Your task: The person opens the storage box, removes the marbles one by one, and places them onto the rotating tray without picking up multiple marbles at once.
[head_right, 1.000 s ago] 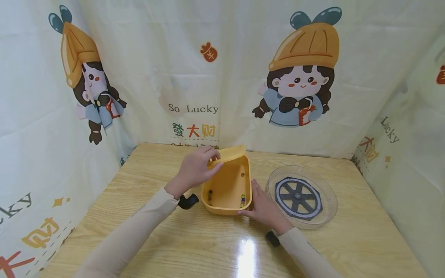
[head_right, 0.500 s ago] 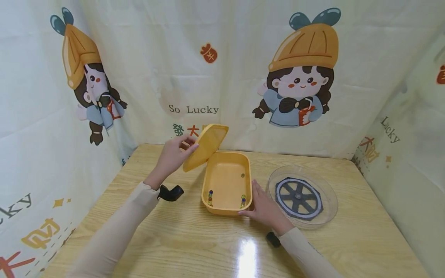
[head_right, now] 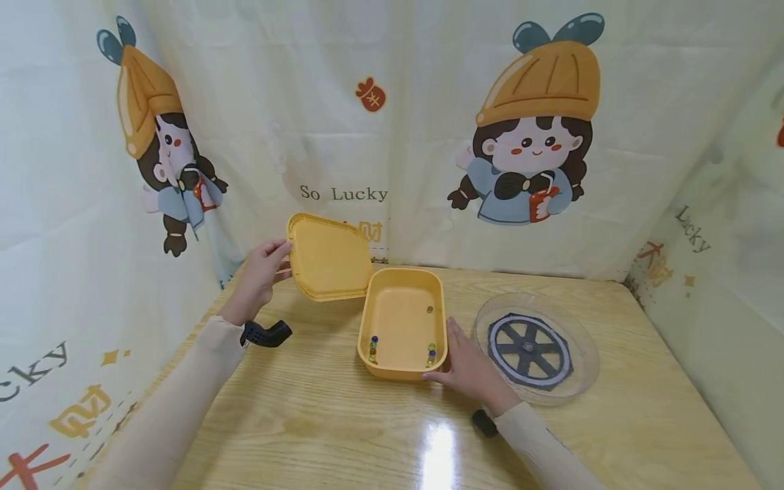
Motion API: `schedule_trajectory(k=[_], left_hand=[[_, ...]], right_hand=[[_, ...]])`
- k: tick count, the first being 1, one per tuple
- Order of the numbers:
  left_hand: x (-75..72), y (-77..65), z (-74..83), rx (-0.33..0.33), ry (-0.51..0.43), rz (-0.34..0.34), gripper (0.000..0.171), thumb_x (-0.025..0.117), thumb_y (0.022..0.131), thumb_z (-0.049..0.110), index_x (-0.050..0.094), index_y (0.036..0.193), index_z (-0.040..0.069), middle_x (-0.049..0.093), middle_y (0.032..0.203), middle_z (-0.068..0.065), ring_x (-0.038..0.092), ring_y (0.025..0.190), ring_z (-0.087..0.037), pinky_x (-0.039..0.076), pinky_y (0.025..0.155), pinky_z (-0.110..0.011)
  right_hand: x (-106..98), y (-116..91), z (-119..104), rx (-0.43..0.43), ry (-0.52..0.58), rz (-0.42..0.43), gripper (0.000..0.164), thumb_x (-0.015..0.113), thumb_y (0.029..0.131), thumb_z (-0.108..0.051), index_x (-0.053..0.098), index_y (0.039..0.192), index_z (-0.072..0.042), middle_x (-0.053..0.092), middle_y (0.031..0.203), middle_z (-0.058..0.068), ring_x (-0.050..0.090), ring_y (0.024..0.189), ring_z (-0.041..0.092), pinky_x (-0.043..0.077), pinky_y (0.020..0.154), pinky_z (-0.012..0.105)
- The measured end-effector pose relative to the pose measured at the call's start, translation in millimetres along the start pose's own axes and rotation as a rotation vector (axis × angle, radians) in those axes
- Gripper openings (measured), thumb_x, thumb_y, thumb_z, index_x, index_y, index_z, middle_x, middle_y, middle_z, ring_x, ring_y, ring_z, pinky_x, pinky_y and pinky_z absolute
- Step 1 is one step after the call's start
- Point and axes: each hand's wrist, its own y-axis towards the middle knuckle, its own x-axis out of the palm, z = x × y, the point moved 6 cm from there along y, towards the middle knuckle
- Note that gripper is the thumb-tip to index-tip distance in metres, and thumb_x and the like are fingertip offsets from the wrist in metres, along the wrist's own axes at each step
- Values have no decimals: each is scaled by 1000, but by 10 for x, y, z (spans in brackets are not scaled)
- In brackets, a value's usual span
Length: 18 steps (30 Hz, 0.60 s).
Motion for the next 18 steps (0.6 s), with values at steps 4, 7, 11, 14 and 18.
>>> schedule_trajectory(k=[4,7,11,14,18], left_hand=[[-166,-41,-167,-92,-150,-4,32,46,98,30,50,121,7,52,103,4,60,79,-4,53,71,-13],[-264,-103,-270,-139,-269,-25,22,44,99,28,48,113,12,50,104,3,61,78,-4,53,72,-13],[-367,-182,-415,-188,-409,-61,19,40,100,24,45,116,13,50,104,4,63,78,-4,53,74,-14],[-433,-231,-546,-228,-475,-72,19,38,101,23,44,117,15,50,105,6,62,82,-5,52,76,-14],[-493,-279,-722,-281,-519,-57,15,37,102,24,43,113,18,48,106,7,60,86,-5,51,79,-15]], right_hand=[[-3,-9,8,8,4,-8,122,61,71,-72,8,149,5,14,155,25,30,137,42,34,107,54],[-4,-7,11,12,5,-12,122,61,71,-73,7,149,4,13,155,24,29,138,42,34,107,54],[0,0,21,12,-1,-12,123,60,71,-73,7,149,4,14,155,25,29,138,42,33,107,54],[8,11,30,13,-5,-15,123,59,71,-74,7,149,4,13,155,25,28,138,42,33,108,53],[12,24,38,14,-7,-18,123,58,71,-75,7,149,4,13,155,25,28,139,41,33,108,53]])
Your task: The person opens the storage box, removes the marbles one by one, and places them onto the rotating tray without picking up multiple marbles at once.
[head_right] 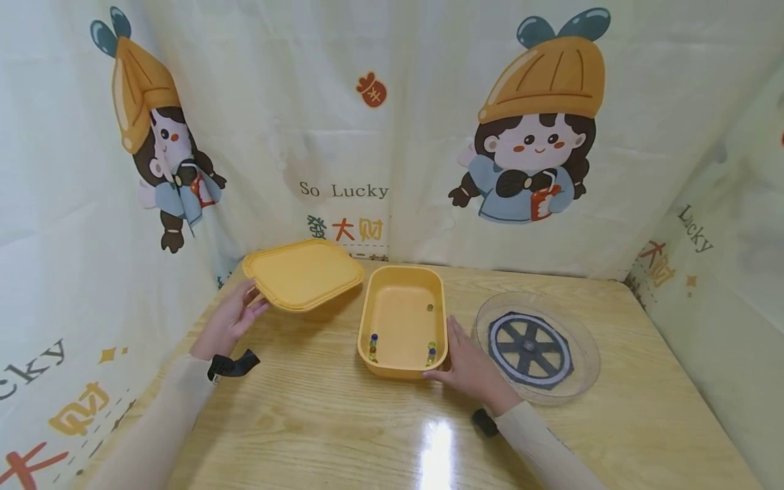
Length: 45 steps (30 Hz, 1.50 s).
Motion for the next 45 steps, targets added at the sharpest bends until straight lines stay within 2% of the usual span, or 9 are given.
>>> schedule_trajectory(k=[5,9,16,20,23,26,30,38,45], left_hand=[[-118,23,-170,-44,-44,28,15,34,102,23,39,116,20,43,113,5,61,86,-5,52,82,-15],[-186,35,-304,-72,-77,25,29,31,102,22,33,131,19,40,122,3,62,90,-5,50,88,-16],[-322,40,-536,-134,-201,65,15,34,102,19,41,115,19,49,107,3,64,86,-7,49,93,-20],[-403,49,-660,-187,-254,114,35,35,101,19,33,136,18,51,108,1,62,89,-9,39,106,-24],[-443,70,-721,-207,-254,124,54,31,101,19,9,150,15,38,134,-4,52,116,-15,28,113,-27],[-469,96,-758,-212,-294,103,58,23,102,22,-7,152,14,11,155,-8,23,142,-21,17,118,-30],[-483,79,-776,-228,-368,46,58,10,102,32,-17,149,13,-14,158,-6,-5,147,-22,4,120,-33],[-466,-43,-714,-283,-442,-63,64,1,98,47,-28,143,14,-28,153,-4,-18,144,-22,-4,119,-36],[-432,-147,-587,-284,-405,-63,63,0,97,47,-34,141,17,-32,151,-4,-23,142,-21,-8,119,-38]], right_hand=[[-14,0,-4,-3,3,6,122,60,71,-73,6,149,5,13,155,26,28,138,42,33,108,53],[-17,2,-10,-4,8,4,122,59,72,-73,6,150,4,13,155,25,27,139,42,32,109,53],[6,13,-7,-1,7,-2,121,57,72,-74,5,150,2,11,156,24,26,139,42,31,109,54],[-5,15,-11,9,6,-7,121,58,73,-73,5,150,3,11,156,23,25,140,41,31,109,54],[-12,13,-16,11,8,-4,120,59,73,-72,6,150,3,11,156,23,26,139,42,31,109,55],[-14,9,-21,6,5,0,120,59,73,-72,6,149,4,12,156,24,26,139,43,31,108,55],[-8,8,-18,-2,-2,8,120,60,73,-71,7,149,5,13,155,25,28,138,43,32,108,55],[-15,9,-24,-13,-2,12,120,60,73,-71,6,149,5,14,155,25,28,138,43,33,108,55],[-14,12,-22,0,15,-9,121,57,73,-74,4,150,2,11,156,23,24,140,41,31,109,54]])
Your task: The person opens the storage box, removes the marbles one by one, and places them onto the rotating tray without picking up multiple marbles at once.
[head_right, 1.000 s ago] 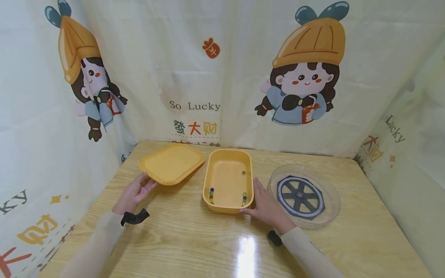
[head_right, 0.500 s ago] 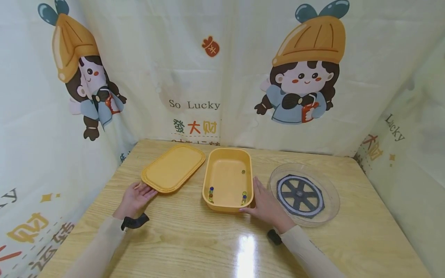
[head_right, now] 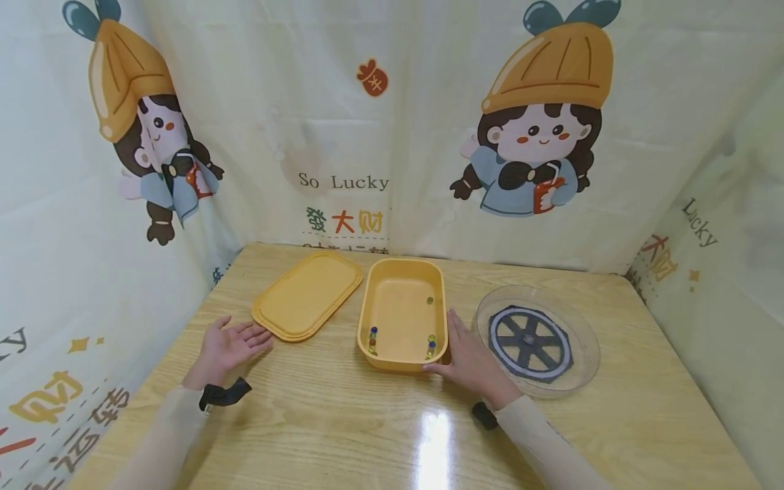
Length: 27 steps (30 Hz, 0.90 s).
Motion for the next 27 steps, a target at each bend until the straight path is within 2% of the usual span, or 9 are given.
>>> schedule_trajectory(k=[4,5,9,11,12,15,21,23,27], left_hand=[[56,-53,14,14,28,23,62,-1,97,46,-40,137,19,-33,150,-5,-22,143,-19,-8,119,-39],[71,-66,15,23,57,34,63,0,98,45,-40,138,19,-32,151,-6,-12,146,-21,-7,119,-38],[231,-108,-8,107,228,58,62,0,98,41,-37,139,14,-29,153,-7,-6,147,-19,-8,119,-35],[366,-112,-35,183,383,67,62,3,99,38,-30,143,9,-24,155,-9,-4,147,-21,-8,119,-36],[448,-104,-57,220,477,59,62,4,100,38,-27,145,8,-21,156,-9,-14,146,-21,-9,119,-37],[710,-46,-148,330,804,22,61,12,103,36,-13,150,6,-13,158,-11,-13,146,-26,-7,119,-43],[1163,190,-482,435,1336,-156,62,27,103,34,-3,152,10,-9,159,-8,-11,147,-28,-3,117,-53],[1258,271,-608,481,1500,-205,64,30,103,32,-4,151,7,-9,159,-10,-11,146,-29,-4,116,-55],[1320,435,-840,568,1832,-226,67,34,102,31,-3,150,1,-6,158,-15,-10,146,-33,-5,115,-57]], right_hand=[[2,-2,8,0,-4,2,121,57,73,-74,4,150,2,11,156,23,23,141,41,30,110,54],[4,-3,9,0,-8,1,121,57,73,-74,4,150,2,11,156,23,24,141,41,30,110,54],[7,-8,15,-1,-17,5,121,57,73,-74,5,150,3,12,156,24,24,140,41,30,110,54],[5,-13,15,2,-19,5,121,57,72,-74,5,150,3,12,156,24,25,140,41,30,110,54],[2,-15,14,2,-17,6,121,57,72,-74,5,150,3,12,156,24,24,140,41,30,110,54],[2,-16,16,1,-17,5,122,57,72,-75,4,150,3,12,156,23,24,140,41,30,110,54],[-15,-20,5,-17,-5,-3,120,59,73,-72,6,150,3,12,156,24,22,141,40,29,110,54],[-30,-26,-2,-23,-4,-6,113,58,78,-67,6,150,3,12,156,24,21,142,40,29,110,54],[-68,-35,-24,-23,-9,-1,94,52,90,-53,7,150,4,10,156,23,21,142,39,29,111,53]])
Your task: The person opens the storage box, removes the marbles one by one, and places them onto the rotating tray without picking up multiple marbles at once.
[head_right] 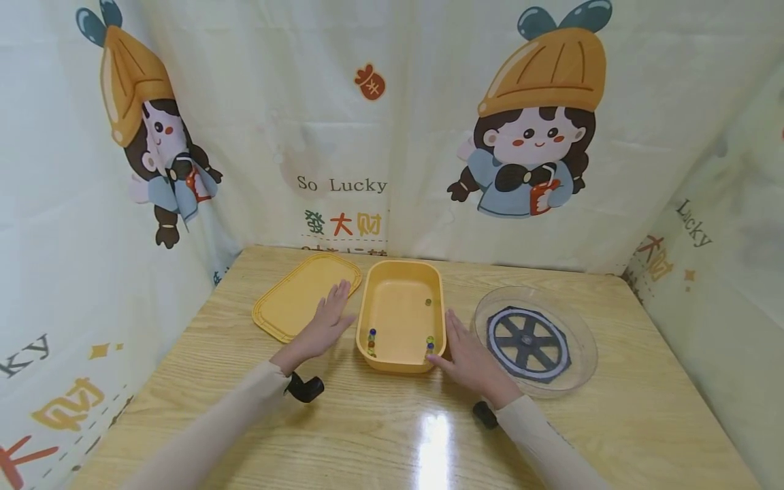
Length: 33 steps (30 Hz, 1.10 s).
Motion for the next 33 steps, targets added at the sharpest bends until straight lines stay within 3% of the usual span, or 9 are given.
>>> schedule_trajectory(k=[5,8,14,23,33], left_hand=[[242,110,-68,22,352,-45,70,38,101,33,2,150,-1,1,158,-18,-5,147,-33,-1,116,-58],[305,131,-111,19,459,-58,69,38,101,35,5,150,0,1,159,-16,-3,147,-31,0,117,-56],[347,149,-146,43,536,-51,68,35,101,37,7,151,0,5,159,-16,3,147,-31,6,117,-54],[421,115,-55,72,659,-54,67,34,101,37,11,149,-4,14,157,-18,11,147,-32,12,117,-53],[502,17,102,96,649,-22,65,36,100,35,17,148,-5,19,155,-20,14,146,-32,14,117,-53]], right_hand=[[-57,39,-41,-18,-46,40,77,47,97,-40,11,149,4,11,156,24,22,141,41,31,109,54],[-84,85,-67,-42,-84,65,72,45,98,-37,15,148,5,14,156,23,21,141,41,30,110,53],[-78,132,-92,-93,-194,88,68,44,99,-35,20,147,6,17,155,22,20,142,40,26,113,52],[-101,54,-110,-117,-311,106,64,48,96,-30,29,143,9,26,152,24,27,140,40,28,112,52],[-138,-100,-72,-130,-359,119,63,51,94,-29,32,142,9,30,150,24,30,139,39,30,110,53]])
